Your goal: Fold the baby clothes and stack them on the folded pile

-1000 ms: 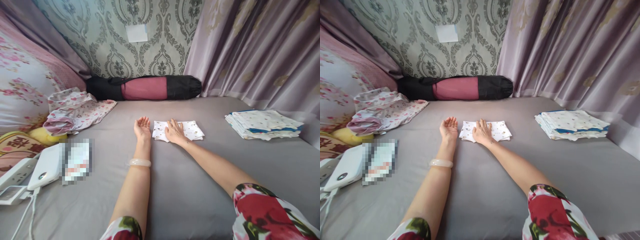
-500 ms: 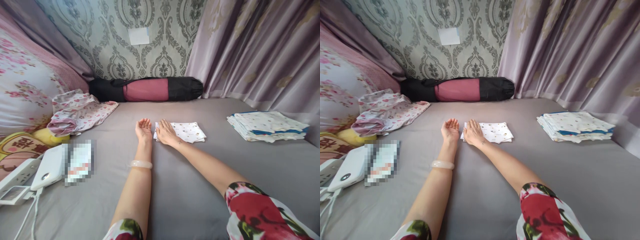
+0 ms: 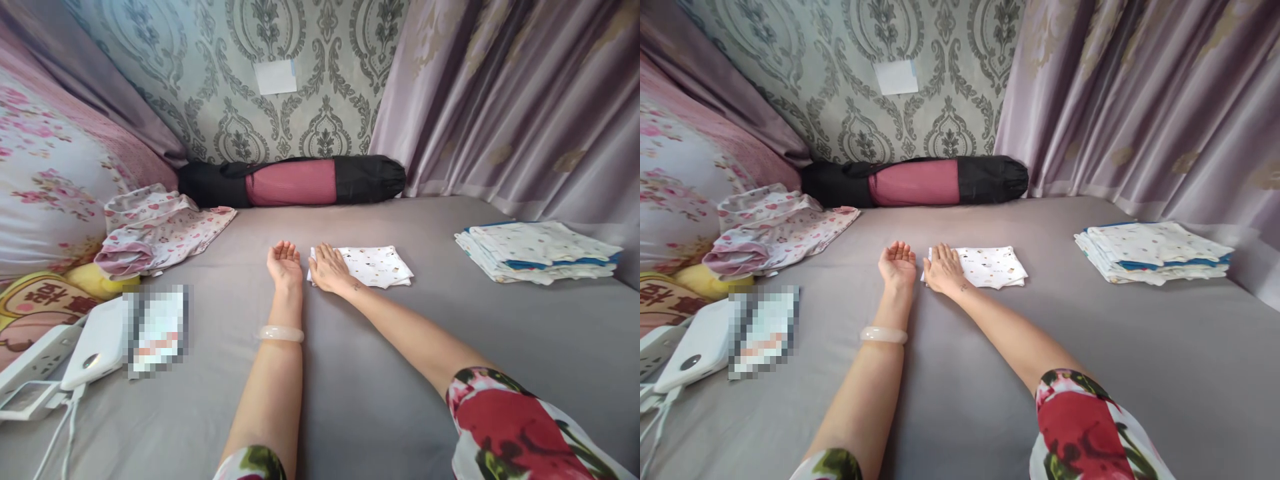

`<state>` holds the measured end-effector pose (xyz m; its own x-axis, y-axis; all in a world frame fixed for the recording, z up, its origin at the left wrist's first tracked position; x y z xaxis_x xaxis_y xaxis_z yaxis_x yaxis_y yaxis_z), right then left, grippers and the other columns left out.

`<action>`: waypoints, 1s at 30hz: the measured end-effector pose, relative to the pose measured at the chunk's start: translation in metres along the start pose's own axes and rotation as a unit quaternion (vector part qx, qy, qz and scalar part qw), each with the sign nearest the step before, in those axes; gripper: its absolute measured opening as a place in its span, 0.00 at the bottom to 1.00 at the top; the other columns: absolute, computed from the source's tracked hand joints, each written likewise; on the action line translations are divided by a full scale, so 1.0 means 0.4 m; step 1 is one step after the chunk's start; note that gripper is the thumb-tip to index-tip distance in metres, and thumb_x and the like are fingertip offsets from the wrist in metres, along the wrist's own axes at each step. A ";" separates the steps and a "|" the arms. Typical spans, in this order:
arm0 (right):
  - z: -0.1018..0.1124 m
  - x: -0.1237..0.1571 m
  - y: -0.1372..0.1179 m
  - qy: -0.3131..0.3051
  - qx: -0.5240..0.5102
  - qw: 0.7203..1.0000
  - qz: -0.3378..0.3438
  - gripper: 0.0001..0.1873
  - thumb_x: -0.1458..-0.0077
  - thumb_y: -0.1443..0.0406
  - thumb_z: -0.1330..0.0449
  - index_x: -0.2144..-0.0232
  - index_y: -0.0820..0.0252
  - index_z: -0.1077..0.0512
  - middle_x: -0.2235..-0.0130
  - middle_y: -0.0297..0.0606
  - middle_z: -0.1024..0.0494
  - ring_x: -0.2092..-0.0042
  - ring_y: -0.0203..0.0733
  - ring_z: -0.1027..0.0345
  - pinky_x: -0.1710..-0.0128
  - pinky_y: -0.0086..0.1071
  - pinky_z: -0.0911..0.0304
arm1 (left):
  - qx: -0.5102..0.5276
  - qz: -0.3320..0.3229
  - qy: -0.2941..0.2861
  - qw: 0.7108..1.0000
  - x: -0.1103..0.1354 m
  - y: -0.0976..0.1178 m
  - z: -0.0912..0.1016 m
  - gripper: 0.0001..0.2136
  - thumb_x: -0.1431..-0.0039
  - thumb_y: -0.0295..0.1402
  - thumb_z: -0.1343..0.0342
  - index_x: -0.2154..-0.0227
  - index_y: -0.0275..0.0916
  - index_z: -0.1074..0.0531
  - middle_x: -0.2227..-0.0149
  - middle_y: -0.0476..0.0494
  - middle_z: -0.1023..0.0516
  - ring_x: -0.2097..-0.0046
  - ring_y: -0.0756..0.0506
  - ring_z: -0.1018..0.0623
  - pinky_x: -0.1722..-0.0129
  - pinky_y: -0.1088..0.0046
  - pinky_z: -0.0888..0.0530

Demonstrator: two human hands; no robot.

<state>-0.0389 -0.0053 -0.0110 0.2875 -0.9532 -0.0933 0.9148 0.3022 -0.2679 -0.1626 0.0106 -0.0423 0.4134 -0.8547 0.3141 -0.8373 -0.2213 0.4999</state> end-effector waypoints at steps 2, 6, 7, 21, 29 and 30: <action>0.003 -0.002 -0.014 0.012 -0.006 1.000 0.015 0.32 0.33 0.59 0.62 0.35 0.75 0.47 0.32 0.53 0.48 0.31 0.51 0.59 0.33 0.44 0.65 | -0.003 -0.004 -0.005 1.000 -0.005 0.004 0.003 0.14 0.38 0.36 0.56 0.73 0.39 0.29 0.71 0.46 0.25 0.71 0.52 0.25 0.66 0.75 0.32; -0.016 -0.001 -0.025 0.010 -0.021 0.999 0.025 0.32 0.34 0.60 0.61 0.34 0.76 0.47 0.32 0.52 0.48 0.31 0.50 0.59 0.33 0.43 0.65 | 0.000 -0.011 -0.011 1.000 -0.009 0.012 0.006 0.14 0.38 0.36 0.56 0.74 0.39 0.29 0.73 0.47 0.26 0.72 0.52 0.25 0.68 0.75 0.32; -0.021 0.000 -0.024 0.010 -0.024 0.999 0.023 0.32 0.34 0.60 0.61 0.35 0.76 0.47 0.32 0.52 0.48 0.31 0.50 0.58 0.33 0.43 0.65 | 0.004 -0.010 -0.011 1.000 -0.009 0.013 0.007 0.13 0.38 0.36 0.55 0.74 0.39 0.29 0.73 0.47 0.26 0.72 0.52 0.25 0.68 0.75 0.32; 0.043 0.010 0.040 0.069 -0.128 0.989 0.036 0.31 0.34 0.61 0.63 0.35 0.76 0.46 0.33 0.52 0.45 0.32 0.46 0.56 0.33 0.38 0.58 | -0.124 -0.023 -0.092 0.988 0.028 -0.009 -0.049 0.10 0.44 0.40 0.47 0.72 0.38 0.29 0.72 0.47 0.24 0.71 0.51 0.23 0.69 0.75 0.32; 0.082 0.080 0.222 0.049 -0.033 0.998 -0.023 0.32 0.34 0.60 0.62 0.35 0.75 0.47 0.33 0.54 0.46 0.31 0.51 0.57 0.33 0.46 0.61 | -0.420 -0.146 -0.268 0.855 0.108 -0.074 -0.117 0.05 0.46 0.31 0.40 0.65 0.40 0.24 0.67 0.43 0.20 0.61 0.44 0.21 0.60 0.70 0.29; 0.075 0.085 0.227 0.039 -0.024 0.999 -0.023 0.32 0.34 0.59 0.63 0.35 0.75 0.47 0.33 0.53 0.46 0.31 0.51 0.57 0.33 0.46 0.62 | -0.443 -0.151 -0.274 0.840 0.113 -0.085 -0.117 0.05 0.46 0.27 0.41 0.66 0.41 0.24 0.67 0.44 0.20 0.60 0.43 0.22 0.57 0.69 0.29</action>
<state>0.0625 -0.0105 -0.0096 0.2214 -0.9629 -0.1543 0.9114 0.2606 -0.3184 -0.0988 0.0015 -0.0075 0.1283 -0.9643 -0.2317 -0.0281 -0.2371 0.9711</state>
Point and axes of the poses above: each hand's wrist, its own x-axis away from the middle knuckle, its own z-axis out of the back of the hand, y = z × x, the point moved 6 cm from there along -x, towards the middle knuckle
